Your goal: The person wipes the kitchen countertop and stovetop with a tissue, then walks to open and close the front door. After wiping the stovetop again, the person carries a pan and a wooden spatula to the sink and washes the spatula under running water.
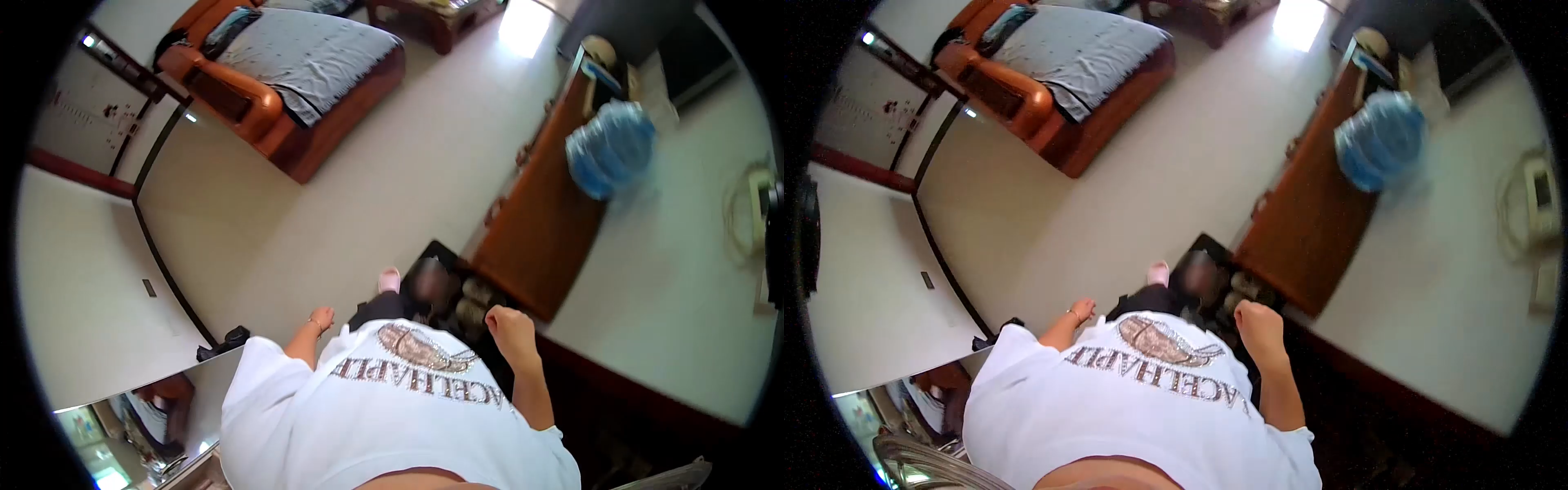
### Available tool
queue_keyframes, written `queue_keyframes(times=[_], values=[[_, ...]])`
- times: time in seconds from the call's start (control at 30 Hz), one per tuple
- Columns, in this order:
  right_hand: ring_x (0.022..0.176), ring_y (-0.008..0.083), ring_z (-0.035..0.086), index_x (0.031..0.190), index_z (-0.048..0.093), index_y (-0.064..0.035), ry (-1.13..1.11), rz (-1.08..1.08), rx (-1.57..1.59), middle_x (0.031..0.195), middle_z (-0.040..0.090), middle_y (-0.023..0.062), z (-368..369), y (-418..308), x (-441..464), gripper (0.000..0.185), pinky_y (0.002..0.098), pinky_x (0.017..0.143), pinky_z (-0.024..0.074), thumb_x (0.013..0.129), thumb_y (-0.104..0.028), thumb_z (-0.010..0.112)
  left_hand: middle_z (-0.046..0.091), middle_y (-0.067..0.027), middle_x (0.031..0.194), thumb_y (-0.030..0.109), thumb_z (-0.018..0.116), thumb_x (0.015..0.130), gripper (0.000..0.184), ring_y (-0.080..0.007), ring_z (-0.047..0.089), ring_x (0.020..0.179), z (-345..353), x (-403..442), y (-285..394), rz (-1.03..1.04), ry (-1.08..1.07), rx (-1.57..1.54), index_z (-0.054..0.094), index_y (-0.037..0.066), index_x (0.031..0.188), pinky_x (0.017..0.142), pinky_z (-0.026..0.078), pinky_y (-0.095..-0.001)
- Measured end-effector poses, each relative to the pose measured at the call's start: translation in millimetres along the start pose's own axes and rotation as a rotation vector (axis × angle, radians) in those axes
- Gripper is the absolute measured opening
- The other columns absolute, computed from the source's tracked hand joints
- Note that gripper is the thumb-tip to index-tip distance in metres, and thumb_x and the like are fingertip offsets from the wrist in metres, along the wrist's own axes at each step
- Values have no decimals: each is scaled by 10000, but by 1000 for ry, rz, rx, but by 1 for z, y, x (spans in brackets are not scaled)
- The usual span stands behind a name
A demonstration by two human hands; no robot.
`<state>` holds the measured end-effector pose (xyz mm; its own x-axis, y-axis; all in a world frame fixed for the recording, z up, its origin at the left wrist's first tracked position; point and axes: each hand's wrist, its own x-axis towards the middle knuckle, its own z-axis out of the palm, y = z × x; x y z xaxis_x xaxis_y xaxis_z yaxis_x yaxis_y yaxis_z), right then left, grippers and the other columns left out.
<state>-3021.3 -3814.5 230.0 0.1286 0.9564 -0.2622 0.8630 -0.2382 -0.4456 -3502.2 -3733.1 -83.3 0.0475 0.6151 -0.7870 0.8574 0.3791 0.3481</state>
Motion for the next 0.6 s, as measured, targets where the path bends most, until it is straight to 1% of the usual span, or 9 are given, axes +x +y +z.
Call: queue_keyframes(times=[0.1, 0.17, 0.2, 0.23, 0.27, 0.3, 0.4, 0.53, 0.6], values=[[691, 297, 596, 725, 616, -64, -36, 98, -14, 695, 616, 116, 40, 16, 96, 89, 376, 611, 467, 735, -145, 579, 636, -106, 688, 243, 375, 883, 329, -181, 606, 577, -77, 17, 22, -90, 32, -351, 597, 0, 881, 586, 492, -319], [692, 334, 590, 724, 637, -57, -106, 174, -35, 704, 610, 162, 90, 92, 121, 129, 398, 621, 466, 745, -158, 561, 634, -101, 680, 226, 392, 887, 316, -173, 606, 579, -104, 27, 25, -139, 48, -488, 605, -7, 871, 581, 493, -308], [739, 364, 584, 740, 644, -55, -209, 264, -121, 731, 609, 185, 122, 143, 121, 158, 416, 652, 466, 741, -192, 566, 633, -91, 667, 221, 430, 876, 293, -162, 600, 571, -119, 40, 26, -97, 44, -481, 624, 5, 834, 577, 488, -295], [819, 377, 579, 835, 613, 32, -249, 322, -149, 842, 609, 226, 132, 170, 111, 233, 429, 689, 468, 756, -186, 585, 632, -80, 655, 216, 469, 865, 273, -152, 595, 564, -131, 54, 31, -51, 43, -474, 643, 17, 797, 574, 483, -281], [780, 355, 597, 868, 609, 32, -376, 572, -58, 842, 618, 215, 108, 161, 101, 253, 420, 680, 474, 723, -174, 609, 632, -80, 655, 216, 469, 865, 273, -152, 595, 564, -142, 61, 37, -51, 60, -494, 643, 17, 797, 574, 483, -281], [689, 326, 598, 883, 617, 30, -392, 585, -73, 794, 623, 208, 107, 175, 87, 279, 420, 649, 473, 704, -184, 630, 631, -62, 648, 239, 501, 849, 268, -141, 588, 562, -153, 67, 46, -31, 59, -413, 656, 41, 755, 569, 476, -276], [694, 315, 598, 879, 623, 27, -434, 735, -12, 801, 622, 212, 109, 203, 97, 286, 421, 656, 473, 713, -206, 630, 628, -15, 630, 307, 552, 814, 255, -112, 570, 565, -159, 103, 61, -27, 56, -222, 679, 117, 702, 560, 457, -265], [700, 301, 598, 872, 631, 24, -436, 740, 60, 811, 622, 216, 116, 227, 200, 298, 422, 667, 472, 726, -236, 630, 638, -9, 654, 416, 514, 804, 336, -136, 604, 592, -156, 137, 119, -236, -170, 11, 683, 139, 716, 576, 475, -272], [703, 294, 598, 869, 635, 22, -404, 641, 65, 815, 621, 219, 110, 251, 273, 305, 423, 672, 471, 733, -251, 629, 642, -11, 661, 434, 507, 799, 348, -145, 608, 581, -158, 165, 159, -231, -152, 154, 683, 143, 726, 578, 481, -276]])
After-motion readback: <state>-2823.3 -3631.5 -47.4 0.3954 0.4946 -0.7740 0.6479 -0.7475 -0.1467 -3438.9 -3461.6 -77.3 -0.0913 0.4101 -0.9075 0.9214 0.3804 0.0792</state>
